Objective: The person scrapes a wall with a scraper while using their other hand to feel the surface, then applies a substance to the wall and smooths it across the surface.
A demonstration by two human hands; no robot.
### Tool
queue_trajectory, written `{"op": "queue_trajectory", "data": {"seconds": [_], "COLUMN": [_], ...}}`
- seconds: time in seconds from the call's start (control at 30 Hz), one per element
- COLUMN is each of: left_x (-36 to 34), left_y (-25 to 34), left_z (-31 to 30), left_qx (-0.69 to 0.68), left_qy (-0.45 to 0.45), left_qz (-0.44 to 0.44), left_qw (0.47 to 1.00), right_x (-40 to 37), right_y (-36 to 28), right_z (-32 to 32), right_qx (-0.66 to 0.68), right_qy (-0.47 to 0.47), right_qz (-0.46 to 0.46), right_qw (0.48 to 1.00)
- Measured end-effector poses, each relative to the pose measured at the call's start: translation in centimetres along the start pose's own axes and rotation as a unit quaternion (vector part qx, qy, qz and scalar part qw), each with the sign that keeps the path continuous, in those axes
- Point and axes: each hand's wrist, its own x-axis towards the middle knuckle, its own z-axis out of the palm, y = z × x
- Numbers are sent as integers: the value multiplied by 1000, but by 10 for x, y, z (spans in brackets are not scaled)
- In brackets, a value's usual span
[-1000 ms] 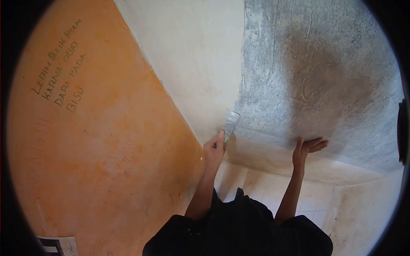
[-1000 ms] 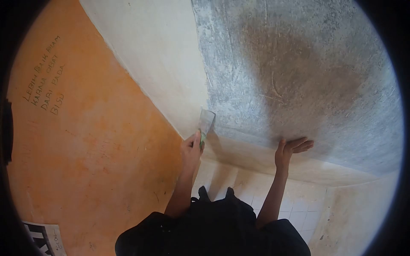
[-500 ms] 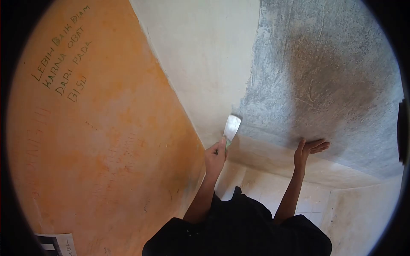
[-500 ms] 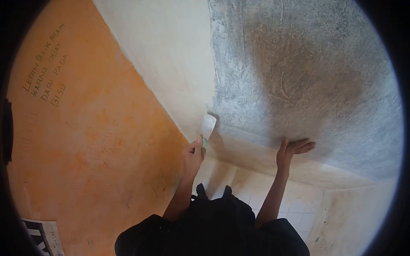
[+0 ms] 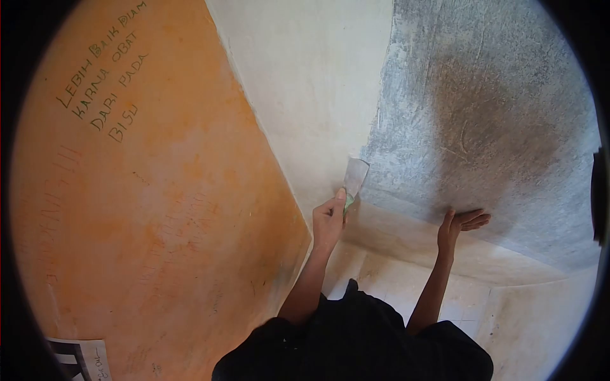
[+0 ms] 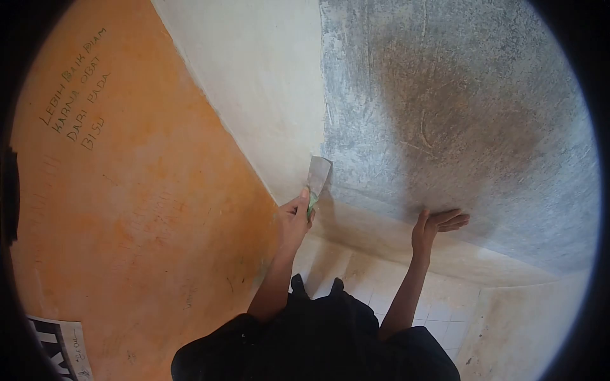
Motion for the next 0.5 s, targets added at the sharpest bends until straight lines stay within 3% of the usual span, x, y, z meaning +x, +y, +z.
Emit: {"op": "queue_trajectory", "data": {"seconds": [0.17,0.23,0.37,0.43,0.5], "left_x": [-4,1,-12,-9,-2], "left_y": [-21,-28,-23,-28,-24], "left_z": [-8,-5,-5,-8,-4], "left_qx": [7,-6,-43,-40,-43], "left_qy": [-7,-23,-24,-30,-27], "left_qz": [17,-57,-81,-17,-28], "left_qw": [1000,998,996,999,998], "right_x": [4,2,-3,1,2], "right_y": [4,7,3,1,2], "right_z": [6,2,-3,1,-2], "right_qx": [-21,-9,-5,-8,-7], "right_qy": [20,5,-12,10,2], "right_qz": [-17,-13,-4,-11,-9], "right_qw": [999,1000,1000,1000,1000]}}
